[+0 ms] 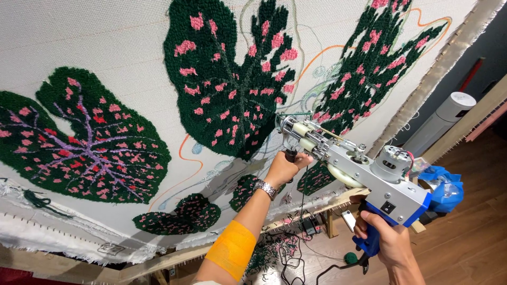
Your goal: Operating a tufting gun to create a patterned rug on a large frame.
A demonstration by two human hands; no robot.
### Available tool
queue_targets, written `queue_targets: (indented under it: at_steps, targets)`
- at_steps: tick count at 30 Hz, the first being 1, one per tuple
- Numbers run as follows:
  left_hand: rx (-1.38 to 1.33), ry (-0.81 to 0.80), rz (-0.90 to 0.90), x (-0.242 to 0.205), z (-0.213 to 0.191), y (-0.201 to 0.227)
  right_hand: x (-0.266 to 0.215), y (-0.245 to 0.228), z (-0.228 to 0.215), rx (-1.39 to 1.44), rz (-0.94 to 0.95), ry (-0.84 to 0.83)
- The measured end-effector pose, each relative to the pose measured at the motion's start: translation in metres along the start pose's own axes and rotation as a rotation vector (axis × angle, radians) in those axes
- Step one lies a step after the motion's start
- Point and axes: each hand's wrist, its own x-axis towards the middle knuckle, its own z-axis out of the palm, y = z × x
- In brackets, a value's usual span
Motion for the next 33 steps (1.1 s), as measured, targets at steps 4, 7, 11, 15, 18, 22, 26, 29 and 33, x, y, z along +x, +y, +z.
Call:
queue_targets:
  at_steps: [4, 7, 11, 15, 18, 22, 26, 29, 33]
  targets:
    - [-0.128, 0.036, -0.012, 0.028, -0.001, -0.033, 0.004, -0.003, 0.021, -0.011, 0.009, 0.007]
    - [-0.158, 0.089, 0.165, 0.049, -0.005, -0.055, 0.007, -0.002, 0.037, -0.046, -0.046, -0.030]
    - [-0.121, 0.164, 0.204, 0.069, -0.016, -0.069, 0.013, 0.006, 0.052, -0.112, -0.095, -0.022]
    - [0.097, 0.196, 0.134, 0.067, -0.030, -0.042, 0.020, 0.019, 0.059, -0.059, -0.119, -0.024]
    - [0.121, 0.215, 0.130, 0.079, -0.032, -0.045, 0.028, 0.034, 0.058, -0.113, -0.162, 0.024]
    - [0.190, 0.281, 0.062, 0.092, -0.034, -0.055, 0.028, 0.034, 0.065, -0.140, -0.126, 0.013]
    - [0.211, 0.315, 0.011, 0.106, -0.034, -0.073, 0.029, 0.036, 0.068, -0.205, -0.156, 0.017]
    - [0.334, 0.271, 0.045, 0.121, -0.041, -0.104, 0.030, 0.037, 0.068, -0.197, -0.183, 0.009]
    - [0.342, 0.279, 0.196, 0.137, -0.042, -0.129, 0.029, 0.032, 0.072, -0.203, -0.163, 0.023]
